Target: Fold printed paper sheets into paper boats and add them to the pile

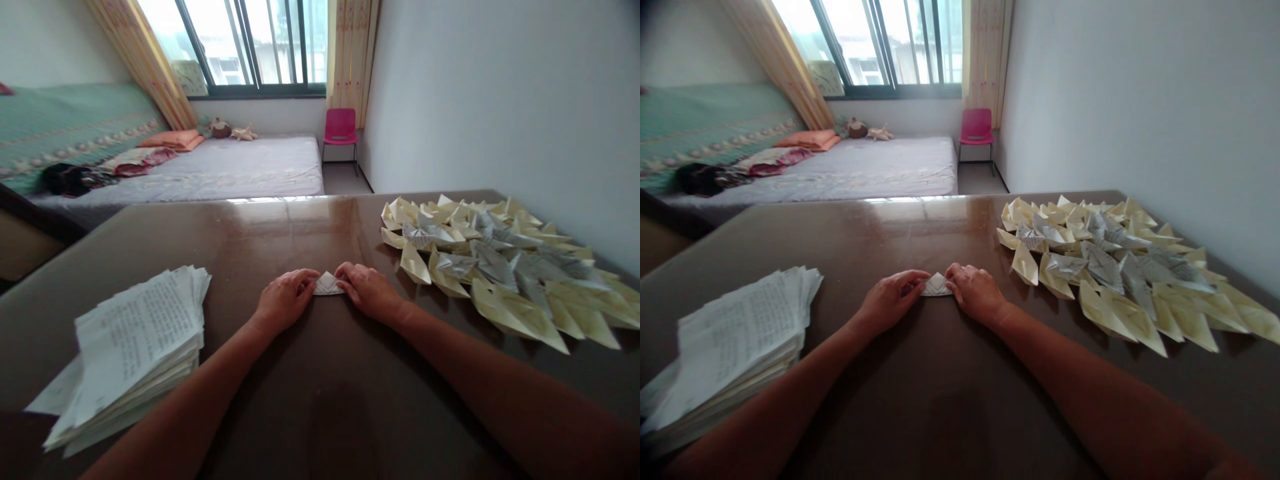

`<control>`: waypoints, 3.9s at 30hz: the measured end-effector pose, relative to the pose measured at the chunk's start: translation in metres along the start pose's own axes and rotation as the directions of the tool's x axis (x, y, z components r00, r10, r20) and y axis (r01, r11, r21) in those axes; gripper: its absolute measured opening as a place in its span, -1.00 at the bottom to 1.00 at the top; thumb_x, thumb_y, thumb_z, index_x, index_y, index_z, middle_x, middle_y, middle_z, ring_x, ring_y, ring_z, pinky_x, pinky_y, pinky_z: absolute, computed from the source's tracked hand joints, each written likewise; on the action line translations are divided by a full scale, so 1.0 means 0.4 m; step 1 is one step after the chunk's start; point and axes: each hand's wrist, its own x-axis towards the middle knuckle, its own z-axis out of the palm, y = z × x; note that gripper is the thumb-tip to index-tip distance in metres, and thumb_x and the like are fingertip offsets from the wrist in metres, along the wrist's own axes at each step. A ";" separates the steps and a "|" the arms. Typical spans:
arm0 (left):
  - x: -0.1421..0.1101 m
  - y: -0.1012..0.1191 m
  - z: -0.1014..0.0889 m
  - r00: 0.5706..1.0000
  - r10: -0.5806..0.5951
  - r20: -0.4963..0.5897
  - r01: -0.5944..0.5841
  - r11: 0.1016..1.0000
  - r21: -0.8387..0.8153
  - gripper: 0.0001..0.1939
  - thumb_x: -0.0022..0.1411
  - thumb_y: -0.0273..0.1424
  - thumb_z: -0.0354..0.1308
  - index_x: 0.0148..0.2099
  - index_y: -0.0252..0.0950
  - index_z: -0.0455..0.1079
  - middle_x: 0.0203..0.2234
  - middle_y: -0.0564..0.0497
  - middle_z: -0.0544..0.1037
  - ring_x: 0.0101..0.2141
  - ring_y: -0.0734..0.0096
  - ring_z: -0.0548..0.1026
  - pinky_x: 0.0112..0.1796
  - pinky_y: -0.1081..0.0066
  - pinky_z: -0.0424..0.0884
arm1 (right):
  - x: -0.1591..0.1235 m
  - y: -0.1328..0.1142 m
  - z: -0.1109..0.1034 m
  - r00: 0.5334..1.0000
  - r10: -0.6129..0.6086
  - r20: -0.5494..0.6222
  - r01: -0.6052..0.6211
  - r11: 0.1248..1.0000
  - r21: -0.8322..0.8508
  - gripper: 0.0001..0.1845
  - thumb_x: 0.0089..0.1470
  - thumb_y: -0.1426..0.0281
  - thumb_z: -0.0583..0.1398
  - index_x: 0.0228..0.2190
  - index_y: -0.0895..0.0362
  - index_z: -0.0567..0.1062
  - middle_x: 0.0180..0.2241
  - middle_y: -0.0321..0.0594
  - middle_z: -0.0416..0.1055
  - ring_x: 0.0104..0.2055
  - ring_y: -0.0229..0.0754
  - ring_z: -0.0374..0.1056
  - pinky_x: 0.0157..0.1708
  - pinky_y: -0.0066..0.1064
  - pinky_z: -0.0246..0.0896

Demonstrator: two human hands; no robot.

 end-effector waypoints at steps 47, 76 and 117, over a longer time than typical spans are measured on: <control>-0.059 0.097 -0.031 0.969 0.096 0.230 -0.221 0.757 0.615 -0.70 0.31 -0.51 -0.07 0.02 -0.30 0.37 -0.19 -0.13 0.43 -0.13 0.19 0.35 -0.34 0.35 0.38 | -0.073 -0.107 -0.066 0.958 -0.113 0.263 0.227 0.861 -0.455 -0.73 0.11 0.58 0.05 -0.32 0.20 0.54 -0.23 0.05 0.41 -0.17 0.00 0.27 -0.34 -0.23 0.16; -0.029 0.029 0.018 0.991 0.124 -0.047 -0.122 0.991 0.055 -0.74 0.30 -0.34 0.00 -0.02 -0.17 0.43 -0.21 0.03 0.52 -0.17 0.34 0.46 -0.13 0.35 0.37 | -0.017 -0.042 -0.025 0.979 -0.200 0.045 0.204 0.925 -0.319 -0.75 0.21 0.41 0.07 -0.08 0.09 0.42 -0.19 -0.11 0.43 -0.13 -0.09 0.30 -0.22 -0.34 0.13; -0.017 0.046 0.045 0.981 0.059 -0.187 -0.084 0.988 -0.126 -0.79 0.06 -0.55 0.05 -0.21 -0.23 0.23 -0.41 0.11 0.35 -0.41 0.48 0.33 -0.40 0.49 0.26 | -0.004 -0.041 0.030 0.959 -0.156 -0.236 0.228 0.919 0.323 -0.62 -0.12 0.61 0.08 -0.20 0.11 0.26 -0.26 -0.23 0.28 -0.28 -0.23 0.23 -0.26 -0.43 0.16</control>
